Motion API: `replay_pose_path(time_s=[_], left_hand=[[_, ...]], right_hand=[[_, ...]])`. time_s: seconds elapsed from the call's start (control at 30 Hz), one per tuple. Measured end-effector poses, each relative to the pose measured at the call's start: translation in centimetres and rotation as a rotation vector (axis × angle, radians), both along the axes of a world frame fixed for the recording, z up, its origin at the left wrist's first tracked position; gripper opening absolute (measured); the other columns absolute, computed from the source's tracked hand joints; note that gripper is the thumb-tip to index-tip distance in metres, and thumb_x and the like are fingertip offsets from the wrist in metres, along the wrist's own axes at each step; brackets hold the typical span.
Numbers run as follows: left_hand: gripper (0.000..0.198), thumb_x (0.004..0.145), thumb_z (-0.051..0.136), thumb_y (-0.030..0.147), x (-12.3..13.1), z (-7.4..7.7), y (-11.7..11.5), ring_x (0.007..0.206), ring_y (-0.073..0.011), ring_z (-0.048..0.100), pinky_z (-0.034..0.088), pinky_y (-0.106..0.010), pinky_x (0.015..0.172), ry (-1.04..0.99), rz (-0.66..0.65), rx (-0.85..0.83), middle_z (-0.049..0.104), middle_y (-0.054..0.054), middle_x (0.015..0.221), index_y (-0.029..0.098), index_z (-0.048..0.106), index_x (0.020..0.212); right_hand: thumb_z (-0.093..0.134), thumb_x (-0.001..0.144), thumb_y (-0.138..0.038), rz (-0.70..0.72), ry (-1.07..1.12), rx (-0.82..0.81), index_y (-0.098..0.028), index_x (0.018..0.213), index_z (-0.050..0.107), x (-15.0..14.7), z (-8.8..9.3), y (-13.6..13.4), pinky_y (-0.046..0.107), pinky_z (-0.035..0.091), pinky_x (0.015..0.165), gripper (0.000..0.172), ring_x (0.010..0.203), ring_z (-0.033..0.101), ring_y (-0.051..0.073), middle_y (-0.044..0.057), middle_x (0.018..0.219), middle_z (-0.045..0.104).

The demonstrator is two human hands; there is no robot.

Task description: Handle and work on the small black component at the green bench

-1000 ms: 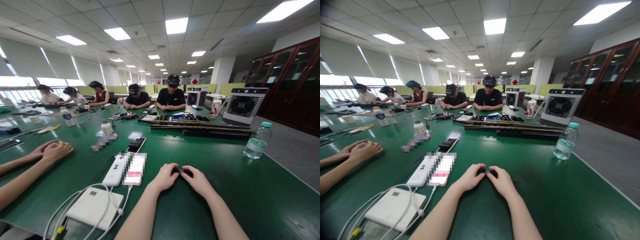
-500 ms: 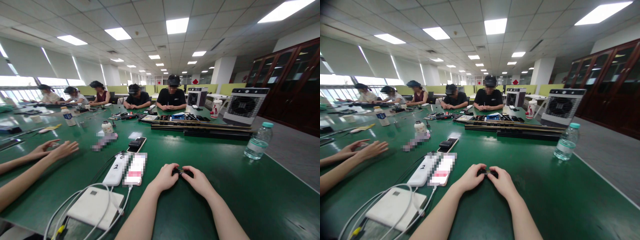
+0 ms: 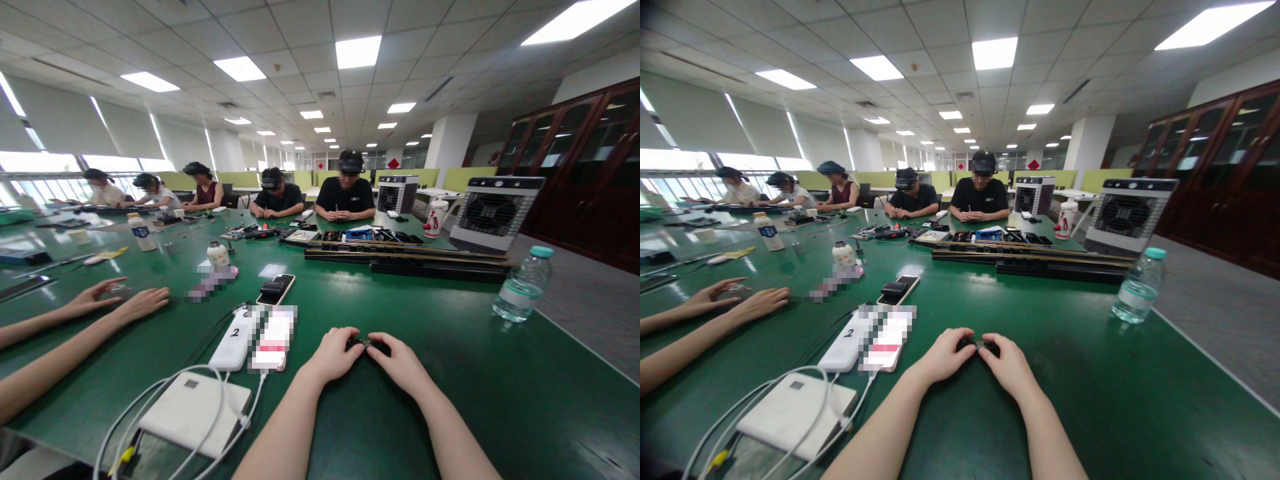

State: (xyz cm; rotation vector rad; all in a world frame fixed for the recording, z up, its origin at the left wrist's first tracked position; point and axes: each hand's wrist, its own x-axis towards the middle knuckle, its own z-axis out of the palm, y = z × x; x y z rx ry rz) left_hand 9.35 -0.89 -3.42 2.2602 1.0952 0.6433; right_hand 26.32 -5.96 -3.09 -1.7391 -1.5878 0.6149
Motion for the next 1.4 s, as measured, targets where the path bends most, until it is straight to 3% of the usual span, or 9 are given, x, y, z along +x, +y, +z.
replay_pose_path(time_s=[0.23, 1.4], left_hand=[[0.033, 0.084, 0.052, 0.029, -0.10, -0.24, 0.16, 0.106, -0.0235, 0.054, 0.042, -0.036, 0.095, 0.012, -0.024, -0.001, 0.063, -0.006, 0.111, 0.022, 0.058, 0.116], [0.038, 0.083, 0.052, 0.031, -0.12, 0.03, -0.10, 0.108, -0.0249, 0.053, 0.041, -0.038, 0.097, 0.000, -0.025, 0.005, 0.062, -0.008, 0.114, 0.019, 0.056, 0.118]], right_hand=[[0.057, 0.074, -0.035, 0.006, 0.000, -0.004, -0.021, 0.103, 0.065, -0.02, 0.11, -0.05, 0.037, 0.045, 0.094, 0.034, 0.105, 0.061, 0.024, 0.007, 0.110, 0.068], [0.057, 0.074, -0.034, 0.024, 0.020, -0.008, -0.019, 0.104, 0.065, 0.17, -0.11, 0.08, 0.037, 0.044, 0.095, 0.035, 0.105, 0.060, 0.024, 0.008, 0.111, 0.068]])
